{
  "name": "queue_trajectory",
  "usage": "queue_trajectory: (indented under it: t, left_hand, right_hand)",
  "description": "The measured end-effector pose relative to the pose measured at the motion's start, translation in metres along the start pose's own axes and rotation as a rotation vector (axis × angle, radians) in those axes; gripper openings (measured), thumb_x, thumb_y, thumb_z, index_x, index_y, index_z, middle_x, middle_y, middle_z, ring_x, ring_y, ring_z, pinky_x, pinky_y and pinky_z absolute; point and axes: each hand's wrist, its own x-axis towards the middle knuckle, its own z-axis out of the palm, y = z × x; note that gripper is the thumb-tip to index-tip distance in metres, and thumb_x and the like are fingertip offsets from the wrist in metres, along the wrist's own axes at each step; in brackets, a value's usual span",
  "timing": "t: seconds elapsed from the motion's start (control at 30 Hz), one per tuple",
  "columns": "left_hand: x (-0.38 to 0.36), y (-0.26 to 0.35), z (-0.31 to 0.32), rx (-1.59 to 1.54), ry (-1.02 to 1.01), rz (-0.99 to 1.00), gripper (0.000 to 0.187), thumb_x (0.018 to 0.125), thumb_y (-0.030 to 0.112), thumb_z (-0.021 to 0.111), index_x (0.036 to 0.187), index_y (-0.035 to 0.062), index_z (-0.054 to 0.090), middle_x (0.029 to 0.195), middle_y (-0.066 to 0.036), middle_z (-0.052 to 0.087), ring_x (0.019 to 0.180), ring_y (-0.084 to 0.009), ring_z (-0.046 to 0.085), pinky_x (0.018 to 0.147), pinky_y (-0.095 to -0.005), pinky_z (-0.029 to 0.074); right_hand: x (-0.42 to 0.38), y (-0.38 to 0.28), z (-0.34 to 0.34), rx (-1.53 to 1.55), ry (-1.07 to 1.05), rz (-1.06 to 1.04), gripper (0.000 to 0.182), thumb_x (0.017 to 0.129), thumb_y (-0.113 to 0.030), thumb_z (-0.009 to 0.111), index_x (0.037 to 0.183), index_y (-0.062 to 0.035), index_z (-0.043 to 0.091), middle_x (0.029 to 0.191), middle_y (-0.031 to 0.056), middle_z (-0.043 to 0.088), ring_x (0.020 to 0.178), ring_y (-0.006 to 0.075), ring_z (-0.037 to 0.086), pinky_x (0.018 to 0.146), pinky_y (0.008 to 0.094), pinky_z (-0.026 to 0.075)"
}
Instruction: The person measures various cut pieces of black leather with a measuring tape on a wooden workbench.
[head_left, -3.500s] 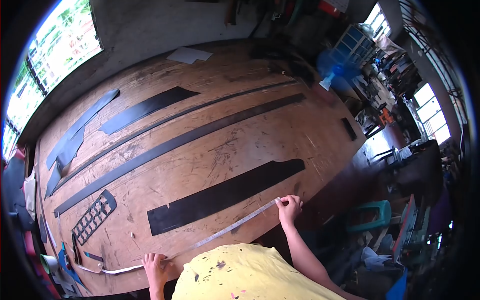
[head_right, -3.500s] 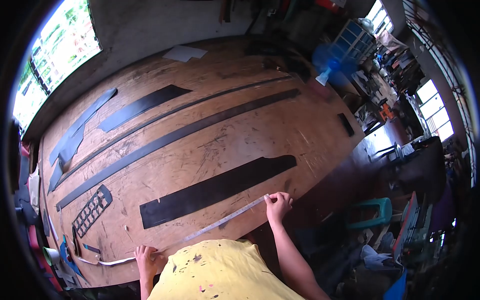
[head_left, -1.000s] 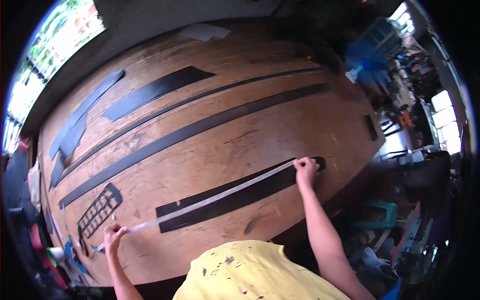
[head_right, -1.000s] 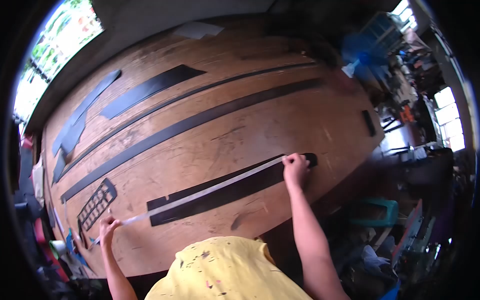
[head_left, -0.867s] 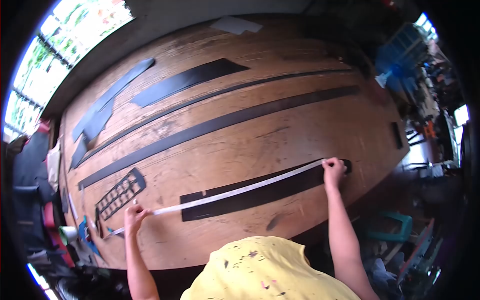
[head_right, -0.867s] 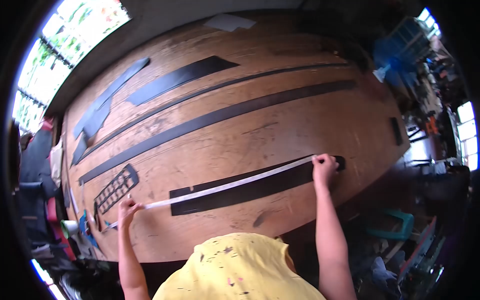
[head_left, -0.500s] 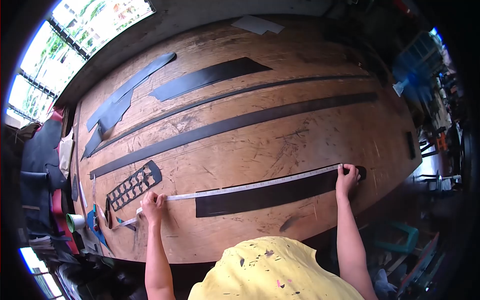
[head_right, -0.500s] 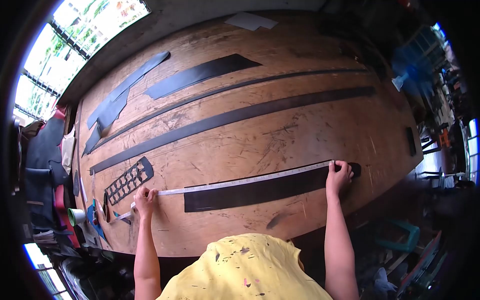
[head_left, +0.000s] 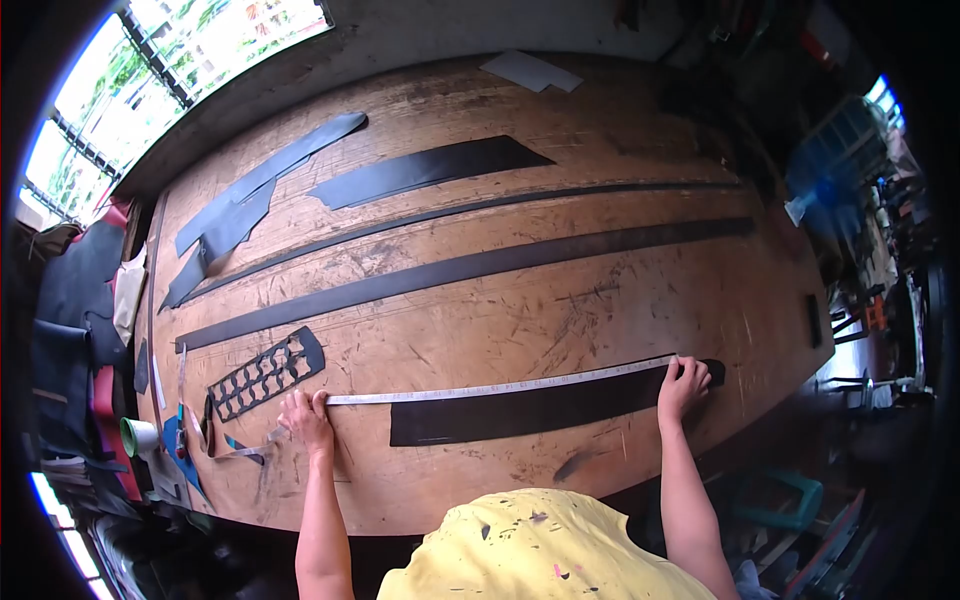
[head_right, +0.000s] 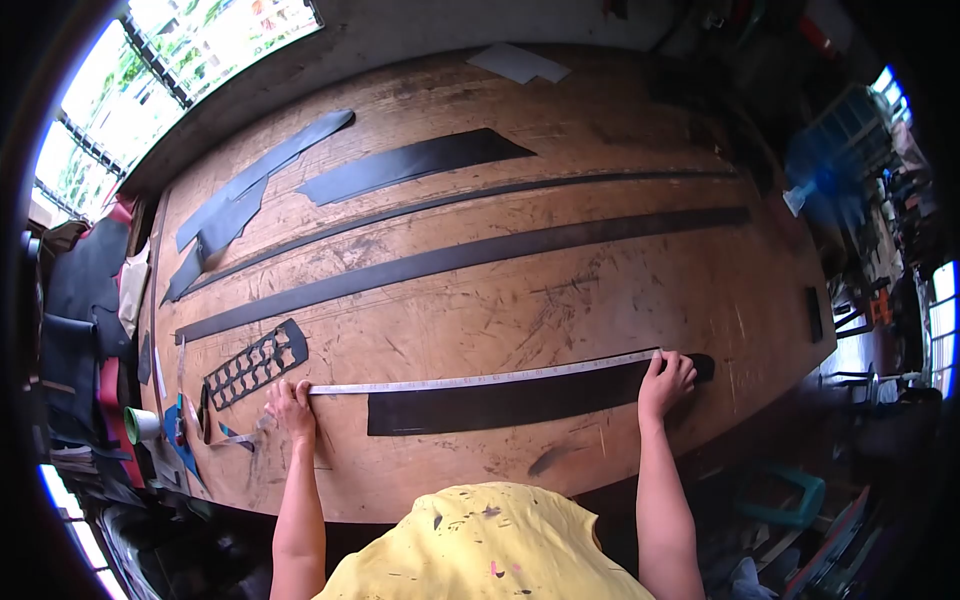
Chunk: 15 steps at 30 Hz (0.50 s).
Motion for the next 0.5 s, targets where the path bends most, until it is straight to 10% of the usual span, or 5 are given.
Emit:
queue_trajectory:
  t: [0.5]
  left_hand:
    - [-0.0007,-0.0004,0.006,0.014,0.008,-0.059,0.028,0.095,0.038,0.065,0.088,0.0118,0.059,0.096,-0.006,0.055,0.102,-0.0282,0.05,0.091,-0.0454,0.033]
  right_hand:
    - [-0.0011,-0.0009,0.0013,0.018,0.015,0.018,0.014,0.093,-0.026,0.068,0.098,-0.0164,0.06,0.108,0.0049,0.056,0.109,0.031,0.052,0.088,0.0497,0.042]
